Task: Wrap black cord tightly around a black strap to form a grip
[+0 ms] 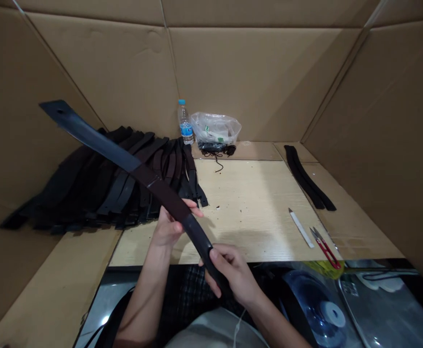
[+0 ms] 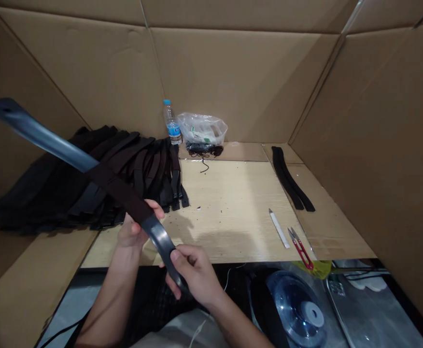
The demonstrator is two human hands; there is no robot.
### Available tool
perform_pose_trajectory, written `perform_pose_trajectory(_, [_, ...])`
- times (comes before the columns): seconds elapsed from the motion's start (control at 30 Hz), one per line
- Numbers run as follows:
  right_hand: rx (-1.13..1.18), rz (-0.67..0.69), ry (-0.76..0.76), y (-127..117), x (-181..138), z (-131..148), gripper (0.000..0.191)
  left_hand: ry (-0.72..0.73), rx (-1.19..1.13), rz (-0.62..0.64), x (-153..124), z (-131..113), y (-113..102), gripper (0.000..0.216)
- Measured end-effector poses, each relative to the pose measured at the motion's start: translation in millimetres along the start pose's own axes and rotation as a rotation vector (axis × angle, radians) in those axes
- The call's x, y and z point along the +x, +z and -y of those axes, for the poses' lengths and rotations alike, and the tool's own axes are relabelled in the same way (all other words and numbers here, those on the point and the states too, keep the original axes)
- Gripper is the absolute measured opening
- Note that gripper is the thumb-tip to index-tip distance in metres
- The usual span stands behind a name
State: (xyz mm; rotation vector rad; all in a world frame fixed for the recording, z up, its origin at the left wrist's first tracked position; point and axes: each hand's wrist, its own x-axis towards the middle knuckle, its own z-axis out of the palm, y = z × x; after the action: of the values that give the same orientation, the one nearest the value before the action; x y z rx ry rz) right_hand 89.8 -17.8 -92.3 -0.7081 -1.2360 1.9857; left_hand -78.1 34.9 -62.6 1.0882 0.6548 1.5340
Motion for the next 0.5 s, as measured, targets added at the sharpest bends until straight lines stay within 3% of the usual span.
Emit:
perform_pose_trajectory(0.07, [0.230,0.141,0.105,-1,6,-6,0.052,0.000,-0.029,0.010,0,1,2,0.050])
perform_pose_trajectory(0.13, [0.260,0.177,0.103,-2,11,-8,0.052,-0.014,-0.007,-0.036,0,2,5,0.050])
perform_pose_trajectory(0.3, [-0.331,-0.238,-0.182,-3,13,2,0.041,-0.062,0.236,-0.333,-4,-6,14,0.033])
perform_pose_trajectory(0.4, [-0.370,-0.263,-0.198,-6,12,5,0.049,-0.127,0.251,-0.211,-7,-13,14,0.032])
perform_pose_trajectory(0.5, [-0.055,-0.092,-0.048,-11,13,4,0.049,-0.236,0.133,0.014,-7,-17,9,0.046])
